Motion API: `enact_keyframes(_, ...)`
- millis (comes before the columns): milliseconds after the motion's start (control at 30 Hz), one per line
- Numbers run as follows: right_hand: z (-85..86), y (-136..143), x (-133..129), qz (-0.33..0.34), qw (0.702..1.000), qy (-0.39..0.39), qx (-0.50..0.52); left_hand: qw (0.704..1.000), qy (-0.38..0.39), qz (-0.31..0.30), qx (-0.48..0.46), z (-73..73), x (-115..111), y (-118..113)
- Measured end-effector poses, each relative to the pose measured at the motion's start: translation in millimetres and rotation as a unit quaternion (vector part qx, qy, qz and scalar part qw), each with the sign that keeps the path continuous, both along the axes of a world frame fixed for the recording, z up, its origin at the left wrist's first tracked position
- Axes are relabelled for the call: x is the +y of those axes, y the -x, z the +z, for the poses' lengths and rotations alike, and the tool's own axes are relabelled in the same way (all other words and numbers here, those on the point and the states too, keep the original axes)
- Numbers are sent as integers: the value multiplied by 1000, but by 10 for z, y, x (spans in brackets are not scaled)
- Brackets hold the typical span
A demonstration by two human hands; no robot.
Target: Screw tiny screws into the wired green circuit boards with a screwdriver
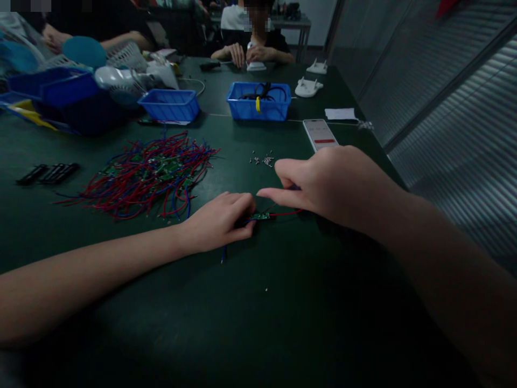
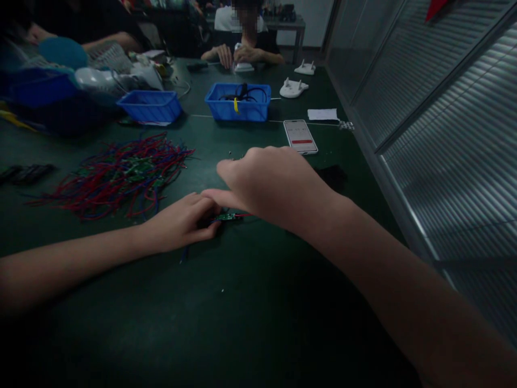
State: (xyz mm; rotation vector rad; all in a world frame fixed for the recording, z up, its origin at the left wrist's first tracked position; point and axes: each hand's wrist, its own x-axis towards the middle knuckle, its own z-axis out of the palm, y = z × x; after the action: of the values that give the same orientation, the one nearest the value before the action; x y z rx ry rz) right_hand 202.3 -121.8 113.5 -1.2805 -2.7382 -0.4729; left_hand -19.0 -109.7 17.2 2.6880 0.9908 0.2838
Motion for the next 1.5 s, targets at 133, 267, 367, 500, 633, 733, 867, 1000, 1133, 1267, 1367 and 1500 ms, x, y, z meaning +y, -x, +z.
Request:
enact_keyframes(133, -24, 68, -36, -39, 999, -9, 15, 1000, -5, -5, 1, -2, 2, 6)
enact_keyframes(267, -2, 86, -57, -78, 994, 57, 46, 1000, 9, -1, 2, 15, -8, -4)
enact_keyframes(367, 9, 62, -50, -49, 986, 130, 94, 1000, 13, -1, -1, 28, -12, -17)
enact_keyframes(500, 9, 58, -48, 10, 985, 141, 95, 1000, 14, -3, -5, 33, -16, -25)
enact_keyframes(633, -8, 61, -34, -16, 998, 54, 35, 1000, 10, 2, -1, 24, -12, -20)
enact_keyframes(733, -46, 47, -13, -41, 999, -22, 11, 1000, -3, -3, 0, 9, -1, -12)
enact_keyframes(867, -74, 47, -5, -54, 998, -15, 3, 1000, 6, -9, -1, -4, 9, -10)
enact_keyframes(1000, -29, 41, -9, -23, 997, 60, 47, 1000, 9, 3, -2, 8, -1, -19)
enact_keyframes(1133, 28, 13, -19, 39, 984, 149, 86, 1000, 14, 5, -15, 14, -16, -14)
enact_keyframes(1267, 37, 31, -58, 62, 990, 121, 46, 1000, 6, 1, -21, -9, -15, 7)
enact_keyframes(1367, 0, 57, -73, 50, 997, 59, 26, 1000, 2, 6, -19, -21, -7, 11)
enact_keyframes(1500, -68, 82, -74, 4, 998, 14, 57, 1000, 19, 6, 1, -3, -1, 3)
